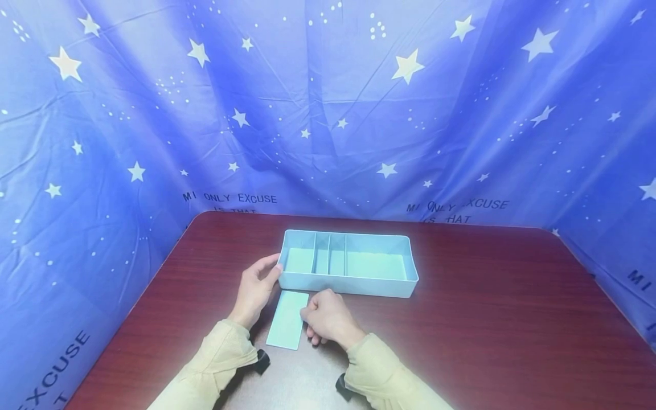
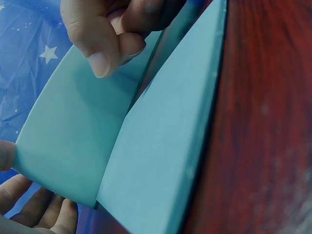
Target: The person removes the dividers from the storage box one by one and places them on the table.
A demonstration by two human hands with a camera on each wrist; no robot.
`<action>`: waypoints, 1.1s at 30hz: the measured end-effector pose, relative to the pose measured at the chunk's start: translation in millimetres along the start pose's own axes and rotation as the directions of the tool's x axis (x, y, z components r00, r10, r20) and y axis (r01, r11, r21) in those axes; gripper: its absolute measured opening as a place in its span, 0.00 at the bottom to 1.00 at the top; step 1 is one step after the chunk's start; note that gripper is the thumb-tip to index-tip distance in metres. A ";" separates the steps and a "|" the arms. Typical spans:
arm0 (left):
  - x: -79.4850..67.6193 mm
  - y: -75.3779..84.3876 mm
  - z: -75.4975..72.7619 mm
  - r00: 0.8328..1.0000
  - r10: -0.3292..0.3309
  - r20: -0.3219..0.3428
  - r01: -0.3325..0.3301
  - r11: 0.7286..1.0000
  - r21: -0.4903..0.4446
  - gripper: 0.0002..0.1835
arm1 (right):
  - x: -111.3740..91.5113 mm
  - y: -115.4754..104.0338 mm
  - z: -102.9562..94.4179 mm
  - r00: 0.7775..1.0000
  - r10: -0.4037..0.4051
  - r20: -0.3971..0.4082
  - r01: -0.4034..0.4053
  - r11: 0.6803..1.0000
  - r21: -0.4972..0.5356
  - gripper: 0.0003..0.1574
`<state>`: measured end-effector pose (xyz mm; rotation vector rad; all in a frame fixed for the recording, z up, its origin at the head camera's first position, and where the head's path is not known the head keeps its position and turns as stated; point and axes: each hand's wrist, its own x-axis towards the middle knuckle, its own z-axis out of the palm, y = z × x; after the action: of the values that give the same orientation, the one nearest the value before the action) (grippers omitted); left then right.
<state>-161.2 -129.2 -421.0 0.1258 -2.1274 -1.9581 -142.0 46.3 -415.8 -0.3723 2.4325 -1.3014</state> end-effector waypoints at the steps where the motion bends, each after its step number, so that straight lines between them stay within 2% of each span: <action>1: -2.6 5.7 0.1 1.000 0.002 0.001 -0.002 1.000 0.005 0.18 | 0.0 -0.3 0.0 1.000 -0.008 -0.005 0.008 1.000 -0.006 0.14; 4: -3.5 7.6 -0.2 1.000 0.002 0.000 -0.002 1.000 0.001 0.18 | -0.8 -2.9 -1.6 0.999 -0.033 -0.020 0.033 0.999 -0.025 0.15; 9: 5.1 -12.3 0.1 1.000 0.011 -0.012 -0.011 1.000 0.001 0.17 | -1.4 -9.5 -11.3 0.995 -0.074 -0.061 0.073 0.997 -0.022 0.15; 15: 6.3 -13.0 -0.1 1.000 0.000 -0.017 0.000 1.000 0.010 0.17 | -1.5 -17.1 -26.5 0.980 -0.104 -0.169 0.104 0.995 -0.012 0.15; 19: 5.8 -12.3 0.1 1.000 -0.002 -0.017 0.002 1.000 0.012 0.17 | -0.8 -20.9 -37.5 0.960 -0.115 -0.254 0.121 0.993 0.007 0.15; 23: 5.5 -11.4 -0.6 1.000 -0.003 -0.017 0.003 1.000 0.013 0.17 | 0.8 -23.2 -46.2 0.925 -0.172 -0.339 0.185 0.983 0.006 0.14; 30: 4.8 -10.9 -0.6 1.000 0.013 -0.018 -0.013 1.000 -0.004 0.17 | 6.7 -21.5 -58.4 0.812 -0.305 -0.498 0.276 0.952 -0.133 0.07; 33: 4.7 -11.2 0.1 1.000 0.021 -0.012 -0.021 1.000 -0.008 0.18 | 9.1 -20.6 -62.7 0.782 -0.326 -0.531 0.289 0.945 -0.154 0.05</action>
<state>-167.0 -131.3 -431.5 0.1127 -2.1051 -1.9493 -175.7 78.2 -368.0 -0.4832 2.9970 -1.6589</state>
